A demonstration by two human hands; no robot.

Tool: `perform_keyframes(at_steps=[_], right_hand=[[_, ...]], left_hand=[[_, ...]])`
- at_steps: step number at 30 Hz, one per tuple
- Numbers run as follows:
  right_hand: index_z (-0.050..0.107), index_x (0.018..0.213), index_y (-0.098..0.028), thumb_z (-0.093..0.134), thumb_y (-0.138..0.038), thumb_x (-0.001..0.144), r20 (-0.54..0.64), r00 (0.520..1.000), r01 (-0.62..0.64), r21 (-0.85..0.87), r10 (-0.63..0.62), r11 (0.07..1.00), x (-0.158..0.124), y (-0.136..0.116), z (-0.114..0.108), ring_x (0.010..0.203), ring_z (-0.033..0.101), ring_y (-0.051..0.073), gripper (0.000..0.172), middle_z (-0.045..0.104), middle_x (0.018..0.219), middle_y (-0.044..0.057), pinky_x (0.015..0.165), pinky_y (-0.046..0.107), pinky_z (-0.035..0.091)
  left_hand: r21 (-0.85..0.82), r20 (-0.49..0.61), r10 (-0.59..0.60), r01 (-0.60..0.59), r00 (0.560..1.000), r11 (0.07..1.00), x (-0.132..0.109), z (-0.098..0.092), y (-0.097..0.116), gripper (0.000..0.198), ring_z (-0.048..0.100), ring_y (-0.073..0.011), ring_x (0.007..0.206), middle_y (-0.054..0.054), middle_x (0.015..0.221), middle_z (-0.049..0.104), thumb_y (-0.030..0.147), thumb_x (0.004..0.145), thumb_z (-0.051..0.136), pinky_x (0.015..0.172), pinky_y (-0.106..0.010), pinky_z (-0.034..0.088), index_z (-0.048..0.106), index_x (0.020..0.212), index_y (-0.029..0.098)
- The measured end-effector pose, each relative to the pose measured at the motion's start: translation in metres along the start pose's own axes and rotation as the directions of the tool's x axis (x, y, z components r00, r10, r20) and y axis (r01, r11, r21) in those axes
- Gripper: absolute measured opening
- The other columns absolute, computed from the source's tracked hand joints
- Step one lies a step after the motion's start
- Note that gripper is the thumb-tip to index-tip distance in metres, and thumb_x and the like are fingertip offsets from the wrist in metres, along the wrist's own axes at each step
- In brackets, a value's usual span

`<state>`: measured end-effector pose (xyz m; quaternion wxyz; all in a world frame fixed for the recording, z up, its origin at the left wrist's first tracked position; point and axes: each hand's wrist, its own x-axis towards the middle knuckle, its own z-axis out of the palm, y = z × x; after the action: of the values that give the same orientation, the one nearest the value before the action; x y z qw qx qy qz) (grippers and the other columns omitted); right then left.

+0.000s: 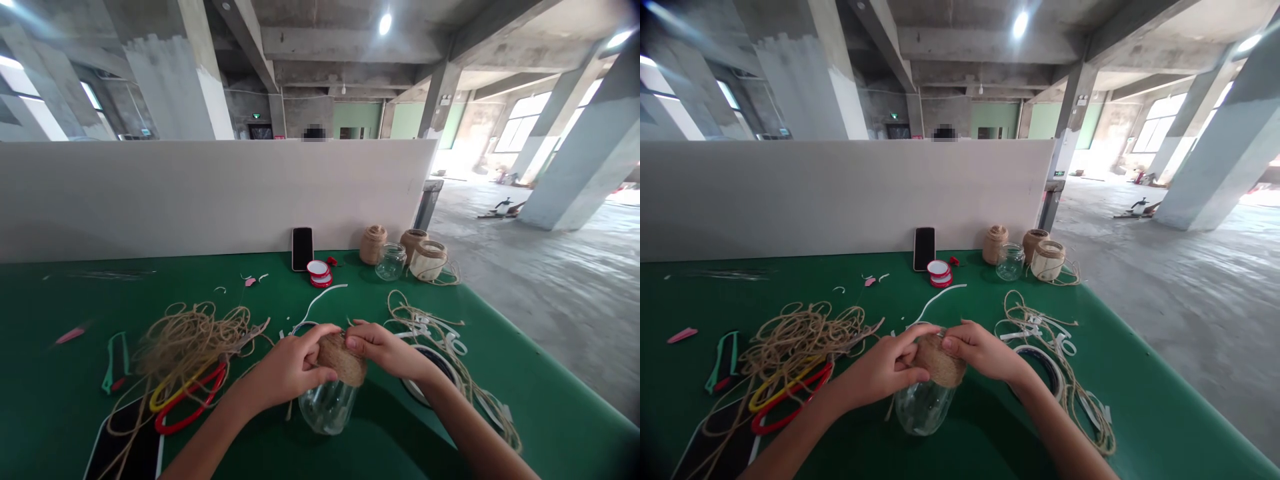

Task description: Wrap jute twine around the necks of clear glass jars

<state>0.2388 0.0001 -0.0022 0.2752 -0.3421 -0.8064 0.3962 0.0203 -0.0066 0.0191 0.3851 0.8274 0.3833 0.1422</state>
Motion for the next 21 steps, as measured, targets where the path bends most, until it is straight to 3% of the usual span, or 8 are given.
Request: perform_keyframes(at_steps=[2,5,15,21], right_hand=[[0.034,0.063,-0.017,0.032,-0.047,0.093,0.018,0.999,0.036,0.0,-0.036,0.999,0.0,0.001,0.0,0.061,0.037,0.009,0.042,0.033,0.062,-0.005,0.096,0.036,0.028],[0.035,0.063,-0.017,0.032,-0.046,0.093,0.037,0.997,0.064,0.019,-0.065,0.998,-0.001,0.004,-0.002,0.062,0.039,0.009,0.041,0.034,0.063,-0.005,0.1,0.038,0.024],[0.037,0.064,-0.017,0.03,-0.047,0.093,0.102,0.989,0.102,0.024,-0.104,0.994,-0.003,0.01,-0.007,0.066,0.039,0.011,0.043,0.037,0.065,-0.003,0.086,0.032,0.035],[0.035,0.061,-0.017,0.029,-0.048,0.093,0.156,0.987,0.024,0.013,-0.026,1.0,-0.003,0.011,-0.002,0.061,0.039,0.008,0.045,0.029,0.06,-0.006,0.103,0.038,0.02]], left_hand=[[0.013,0.013,-0.005,0.005,1.0,1.0,-0.001,-0.002,-0.003,0.055,0.036,-0.0092,0.054,0.008,0.059,0.034,0.036,0.081,0.057,0.05,-0.018,0.025,0.035,0.13,0.03],[0.052,0.012,0.005,-0.006,1.0,0.999,-0.001,-0.003,-0.006,0.057,0.037,-0.0092,0.054,0.008,0.06,0.035,0.038,0.08,0.058,0.05,-0.018,0.024,0.034,0.131,0.03],[0.011,0.025,0.028,-0.028,0.999,1.0,0.003,-0.006,-0.018,0.057,0.031,-0.0087,0.05,0.008,0.057,0.03,0.039,0.079,0.061,0.048,-0.019,0.02,0.036,0.129,0.026],[-0.069,0.095,0.024,-0.017,0.995,0.997,-0.002,0.0,-0.006,0.05,0.031,-0.009,0.052,0.008,0.057,0.029,0.037,0.078,0.061,0.047,-0.017,0.023,0.039,0.121,0.024]])
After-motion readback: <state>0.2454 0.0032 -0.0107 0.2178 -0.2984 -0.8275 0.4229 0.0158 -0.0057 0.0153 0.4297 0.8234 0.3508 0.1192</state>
